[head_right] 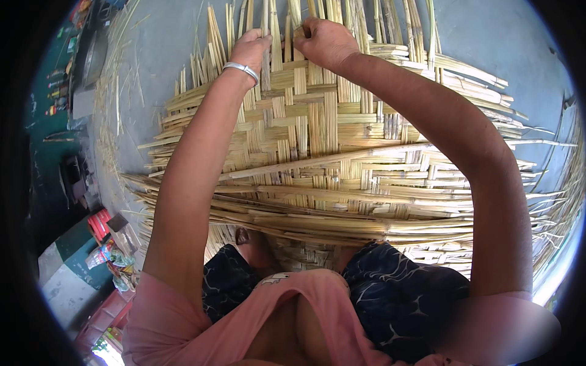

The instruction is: The person weaves a basket by hand using dried palm leaves. They interlace the leaves in a consistent pattern, gradually building up the structure of the basket while sitting on the floor.

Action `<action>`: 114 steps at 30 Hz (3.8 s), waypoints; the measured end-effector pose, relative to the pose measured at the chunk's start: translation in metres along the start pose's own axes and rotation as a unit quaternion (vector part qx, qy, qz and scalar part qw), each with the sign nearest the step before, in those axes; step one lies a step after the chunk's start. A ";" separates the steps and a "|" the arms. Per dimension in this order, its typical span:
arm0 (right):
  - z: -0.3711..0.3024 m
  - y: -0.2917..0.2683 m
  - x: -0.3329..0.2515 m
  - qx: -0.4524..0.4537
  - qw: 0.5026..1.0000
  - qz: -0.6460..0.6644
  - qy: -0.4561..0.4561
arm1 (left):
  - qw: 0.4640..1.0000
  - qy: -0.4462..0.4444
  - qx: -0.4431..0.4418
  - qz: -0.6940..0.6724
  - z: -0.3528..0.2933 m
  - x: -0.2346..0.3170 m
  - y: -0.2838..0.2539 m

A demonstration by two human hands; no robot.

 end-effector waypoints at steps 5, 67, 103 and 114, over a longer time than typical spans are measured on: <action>0.000 -0.001 -0.001 0.007 1.000 0.009 0.004 | 0.996 -0.055 -0.027 -0.058 -0.003 0.008 -0.004; -0.027 0.012 0.019 0.012 0.924 -0.256 -0.282 | 0.962 0.065 0.258 -0.062 -0.066 -0.006 -0.016; 0.037 0.057 -0.093 -0.201 0.966 -0.119 -0.108 | 0.945 0.035 0.064 -0.320 -0.052 -0.015 -0.111; 0.028 0.060 -0.075 -0.081 0.994 0.037 -0.065 | 0.990 -0.087 -0.001 0.113 -0.005 0.004 -0.109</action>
Point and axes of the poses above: each hand's wrist, its own z-axis towards the middle knuckle, its own y-axis out of the palm, x = y × z, the point moved 1 cm from there along z, towards the middle knuckle, and after that the axes turned 1 degree about -x, right-handed, at the moved point
